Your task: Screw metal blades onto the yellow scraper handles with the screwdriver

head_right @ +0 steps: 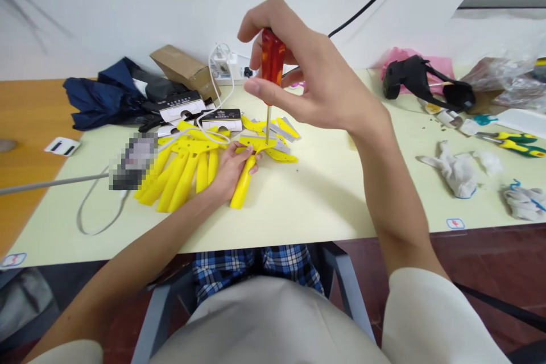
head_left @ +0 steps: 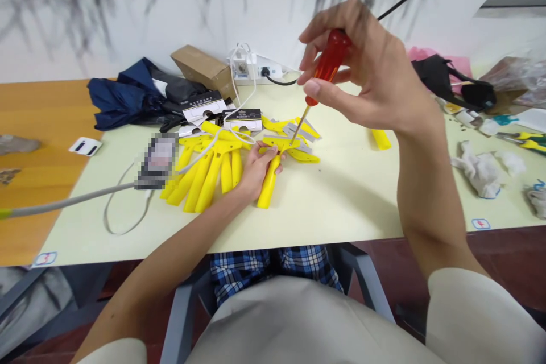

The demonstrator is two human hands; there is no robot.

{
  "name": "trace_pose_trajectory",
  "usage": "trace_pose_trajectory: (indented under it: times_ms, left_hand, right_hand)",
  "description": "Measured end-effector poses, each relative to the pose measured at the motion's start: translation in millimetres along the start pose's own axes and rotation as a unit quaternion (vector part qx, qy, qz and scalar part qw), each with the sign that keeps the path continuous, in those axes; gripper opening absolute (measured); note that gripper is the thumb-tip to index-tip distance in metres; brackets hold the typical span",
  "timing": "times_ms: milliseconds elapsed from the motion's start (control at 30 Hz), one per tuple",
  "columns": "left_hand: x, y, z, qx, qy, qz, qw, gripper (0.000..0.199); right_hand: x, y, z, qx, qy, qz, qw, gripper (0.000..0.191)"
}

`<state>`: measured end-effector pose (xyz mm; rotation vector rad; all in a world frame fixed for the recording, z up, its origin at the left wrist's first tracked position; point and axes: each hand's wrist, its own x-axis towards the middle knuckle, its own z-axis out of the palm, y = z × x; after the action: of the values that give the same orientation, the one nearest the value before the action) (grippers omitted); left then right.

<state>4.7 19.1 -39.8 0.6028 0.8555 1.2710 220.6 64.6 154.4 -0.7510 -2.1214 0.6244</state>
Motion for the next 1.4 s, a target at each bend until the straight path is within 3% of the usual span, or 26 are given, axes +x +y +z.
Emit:
trace_pose_trajectory:
  times_ms: [67,367,567,733,867,1033,1267,1400]
  left_hand:
    - [0.7,-0.8,-1.2,-0.005,0.001,0.002,1.000,0.047]
    - [0.5,-1.5,-2.1,0.007,-0.012,0.013,1.000,0.051]
    - [-0.6,-0.8,-1.0,0.023,-0.017,0.013,1.000,0.054]
    - [-0.2,-1.2,-0.8,0.021,-0.012,0.014,1.000,0.055]
    - [0.5,-1.8,-1.8,0.019,-0.005,0.014,1.000,0.052]
    - [-1.4,0.0,-0.7,0.002,-0.009,0.005,1.000,0.049]
    - [-3.5,2.5,1.3,0.005,-0.003,-0.005,1.000,0.050]
    - [-2.0,0.6,-0.6,0.018,-0.011,0.002,1.000,0.052]
  right_hand:
    - [-1.5,-1.0,-3.7,0.012,-0.025,0.007,1.000,0.043]
    - [-5.6,-3.4,-10.3,-0.036,-0.028,-0.014,0.999,0.034]
    - [-5.2,-6.6,-5.9,-0.092,0.002,-0.012,0.996,0.038]
    - [-4.4,-7.0,-8.0,-0.133,0.028,-0.006,0.991,0.031]
    - [-5.8,-8.0,-17.9,-0.118,0.001,0.011,0.993,0.029]
    - [-9.2,-10.2,-29.9,-0.034,-0.087,0.027,0.995,0.048]
    - [-8.1,-9.4,-31.9,-0.078,-0.079,0.001,0.994,0.034]
    - [-8.3,-8.4,-36.1,-0.083,-0.054,0.014,0.995,0.043]
